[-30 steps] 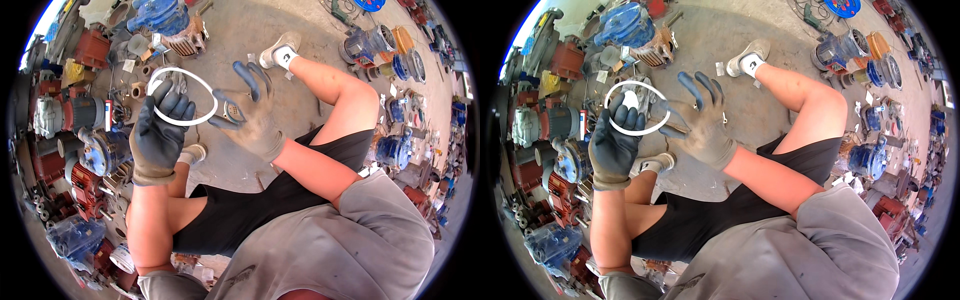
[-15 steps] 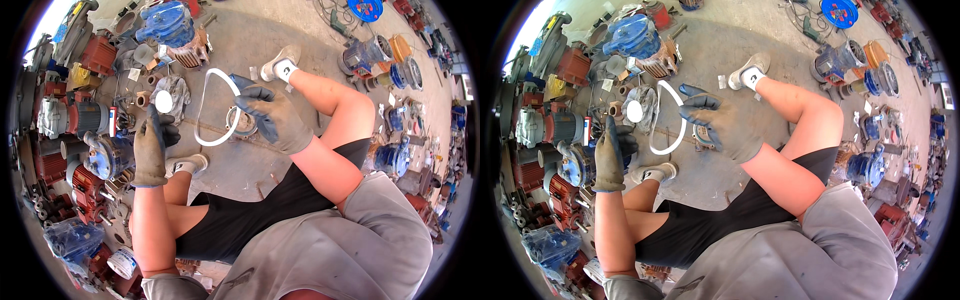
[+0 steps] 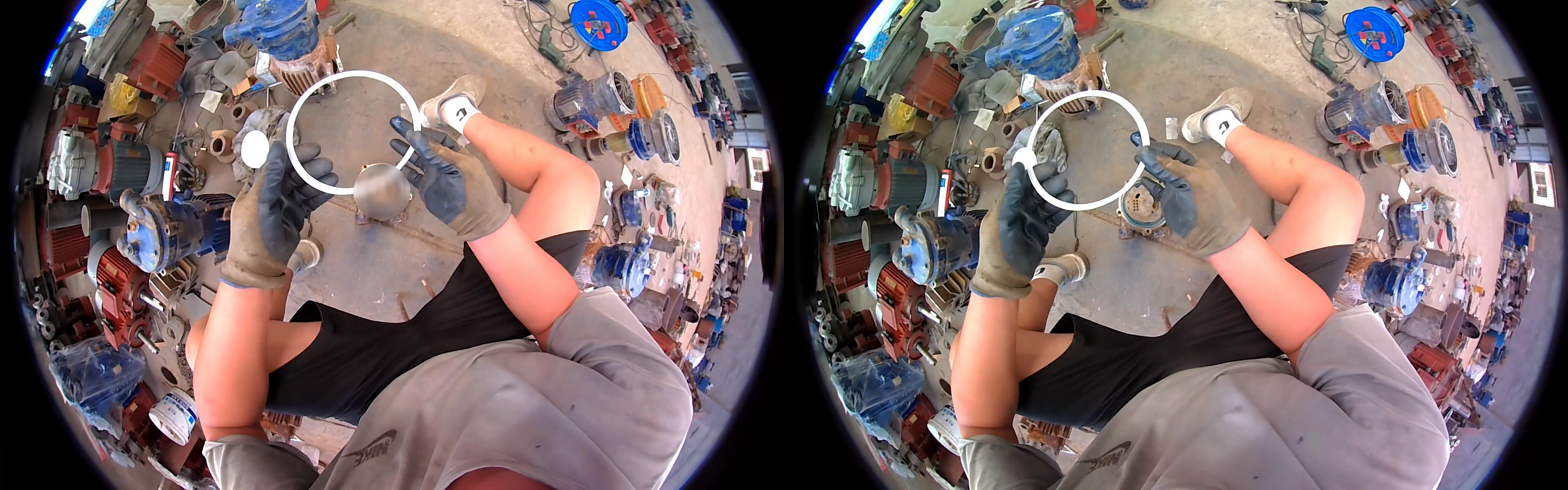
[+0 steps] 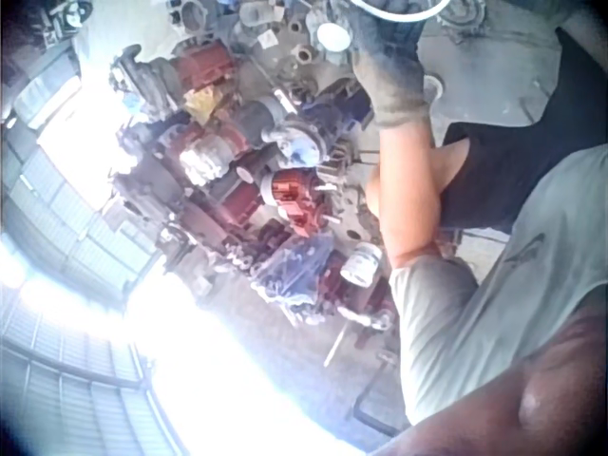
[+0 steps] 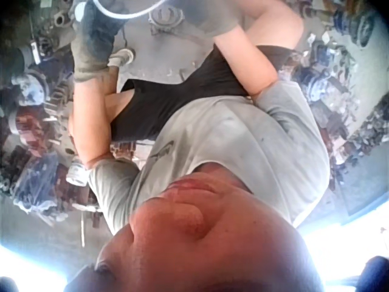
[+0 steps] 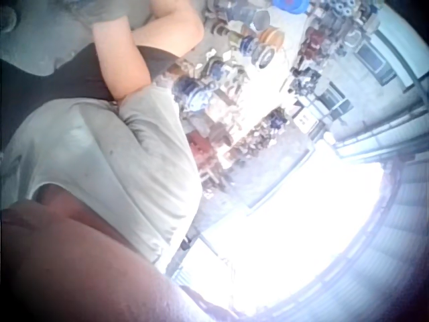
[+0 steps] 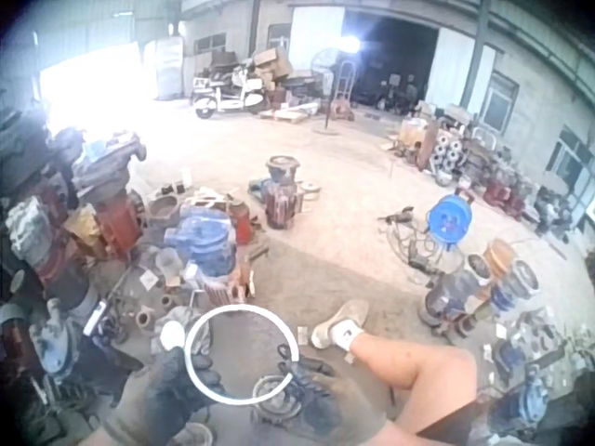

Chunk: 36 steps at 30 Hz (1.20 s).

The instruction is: The person sits on the floor of a workshop and wipes a white circular disc with a cloth. They then use shears to cut a circular ring from the disc. The person applies a blue substance from a bucket onto the cut ring and places it into a metal housing. Finally, they use a screwdriver to work on a blue mechanical component.

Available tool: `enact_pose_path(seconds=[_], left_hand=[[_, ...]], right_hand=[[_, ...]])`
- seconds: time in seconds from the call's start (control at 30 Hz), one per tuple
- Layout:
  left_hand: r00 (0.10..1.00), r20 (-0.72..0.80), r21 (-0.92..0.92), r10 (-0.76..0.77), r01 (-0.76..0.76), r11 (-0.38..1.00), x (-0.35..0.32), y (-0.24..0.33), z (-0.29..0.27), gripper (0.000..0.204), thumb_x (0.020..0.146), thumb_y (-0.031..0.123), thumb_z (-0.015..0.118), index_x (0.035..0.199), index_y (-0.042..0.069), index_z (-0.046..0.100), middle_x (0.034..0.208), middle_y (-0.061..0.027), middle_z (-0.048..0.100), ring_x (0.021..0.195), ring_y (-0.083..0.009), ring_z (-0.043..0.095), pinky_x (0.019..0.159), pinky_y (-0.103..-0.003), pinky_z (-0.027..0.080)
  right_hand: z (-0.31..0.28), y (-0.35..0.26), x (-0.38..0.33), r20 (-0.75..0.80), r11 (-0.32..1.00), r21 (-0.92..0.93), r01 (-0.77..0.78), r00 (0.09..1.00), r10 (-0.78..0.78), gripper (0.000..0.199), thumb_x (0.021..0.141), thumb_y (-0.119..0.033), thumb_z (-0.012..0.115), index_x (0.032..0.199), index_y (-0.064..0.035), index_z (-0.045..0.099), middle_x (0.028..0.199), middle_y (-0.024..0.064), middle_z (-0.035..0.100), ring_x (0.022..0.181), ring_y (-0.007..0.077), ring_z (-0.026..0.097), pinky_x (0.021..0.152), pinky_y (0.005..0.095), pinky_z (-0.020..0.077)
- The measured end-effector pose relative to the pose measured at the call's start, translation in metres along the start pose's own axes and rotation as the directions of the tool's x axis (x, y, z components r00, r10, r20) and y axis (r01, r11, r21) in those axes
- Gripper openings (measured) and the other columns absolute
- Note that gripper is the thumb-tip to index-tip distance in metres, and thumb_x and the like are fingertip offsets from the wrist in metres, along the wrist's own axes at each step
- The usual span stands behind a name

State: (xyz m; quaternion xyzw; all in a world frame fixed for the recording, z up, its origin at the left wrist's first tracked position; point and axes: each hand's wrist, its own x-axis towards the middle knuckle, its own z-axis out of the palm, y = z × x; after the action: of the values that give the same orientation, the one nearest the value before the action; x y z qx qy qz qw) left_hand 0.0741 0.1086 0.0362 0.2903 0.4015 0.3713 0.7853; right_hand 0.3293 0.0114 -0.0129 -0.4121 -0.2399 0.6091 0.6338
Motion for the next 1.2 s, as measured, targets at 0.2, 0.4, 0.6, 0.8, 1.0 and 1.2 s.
enact_pose_path(seconds=[0.2, 0.4, 0.6, 0.8, 1.0, 1.2], left_hand=[[0.997, -0.018, 0.177, 0.07, -0.066, 0.982, -0.004, 0.005, 0.008, 0.034, 0.11, 0.017, 0.061, 0.133, -0.007, 0.067, 0.121, -0.0143, 0.076, 0.11, -0.0255, 0.074, 0.097, -0.04, 0.061], [0.987, 0.035, 0.367, 0.157, -0.159, 0.917, -0.006, 0.0, 0.006, 0.032, 0.106, 0.01, 0.067, 0.133, -0.007, 0.069, 0.12, -0.0144, 0.077, 0.11, -0.0212, 0.073, 0.103, -0.035, 0.056], [0.998, -0.036, 0.447, 0.059, -0.037, 0.894, 0.009, -0.03, -0.013, 0.032, 0.103, 0.009, 0.069, 0.132, -0.007, 0.071, 0.117, -0.0135, 0.077, 0.105, -0.0189, 0.073, 0.099, -0.033, 0.058], [0.939, -0.194, 0.428, -0.285, 0.342, 0.836, 0.052, -0.098, -0.044, 0.033, 0.101, 0.013, 0.072, 0.128, -0.004, 0.073, 0.106, -0.0102, 0.077, 0.087, -0.0159, 0.073, 0.082, -0.027, 0.061], [0.806, -0.39, 0.341, -0.445, 0.575, 0.743, 0.142, -0.237, -0.089, 0.024, 0.098, 0.014, 0.075, 0.114, -0.004, 0.076, 0.093, -0.0093, 0.077, 0.072, -0.0174, 0.072, 0.069, -0.029, 0.063], [0.965, -0.017, 0.948, -0.262, 0.099, 0.302, 0.216, -0.361, -0.312, 0.021, 0.096, 0.016, 0.079, 0.105, -0.002, 0.076, 0.088, -0.009, 0.076, 0.066, -0.018, 0.071, 0.059, -0.03, 0.061]], right_hand=[[-0.007, 0.006, 0.008, -0.123, 0.998, 0.056, 0.014, 0.992, -0.007, 0.032, 0.1, -0.004, 0.068, 0.131, 0.0052, 0.065, 0.129, 0.0098, 0.068, 0.115, 0.0179, 0.068, 0.1, 0.0299, 0.0561], [-0.012, 0.002, 0.005, -0.097, 0.998, -0.06, 0.021, 0.995, -0.027, 0.024, 0.1, -0.005, 0.067, 0.122, 0.0034, 0.072, 0.135, 0.0112, 0.066, 0.12, 0.0157, 0.065, 0.101, 0.0302, 0.0553], [-0.032, 0.018, 0.01, -0.104, 0.962, -0.27, 0.029, 0.993, -0.059, 0.023, 0.097, -0.009, 0.072, 0.116, 0.0023, 0.076, 0.138, 0.0117, 0.065, 0.122, 0.0141, 0.064, 0.099, 0.0306, 0.0554], [-0.095, 0.085, 0.04, -0.363, 0.891, -0.309, -0.333, 0.907, 0.213, 0.02, 0.091, -0.014, 0.08, 0.107, -0.0018, 0.079, 0.105, 0.0088, 0.079, 0.093, 0.0149, 0.073, 0.083, 0.0322, 0.0577], [-0.167, 0.149, 0.054, -0.608, 0.532, -0.525, -0.665, 0.73, 0.313, 0.027, 0.086, -0.022, 0.085, 0.106, -0.005, 0.08, 0.103, 0.0118, 0.081, 0.093, 0.022, 0.075, 0.085, 0.0353, 0.0573], [-0.166, 0.188, 0.068, -0.636, 0.282, -0.648, -0.707, 0.706, 0.311, 0.056, 0.082, -0.028, 0.079, 0.132, -0.0046, 0.068, 0.132, 0.0216, 0.072, 0.12, 0.0358, 0.07, 0.102, 0.0423, 0.0551]])
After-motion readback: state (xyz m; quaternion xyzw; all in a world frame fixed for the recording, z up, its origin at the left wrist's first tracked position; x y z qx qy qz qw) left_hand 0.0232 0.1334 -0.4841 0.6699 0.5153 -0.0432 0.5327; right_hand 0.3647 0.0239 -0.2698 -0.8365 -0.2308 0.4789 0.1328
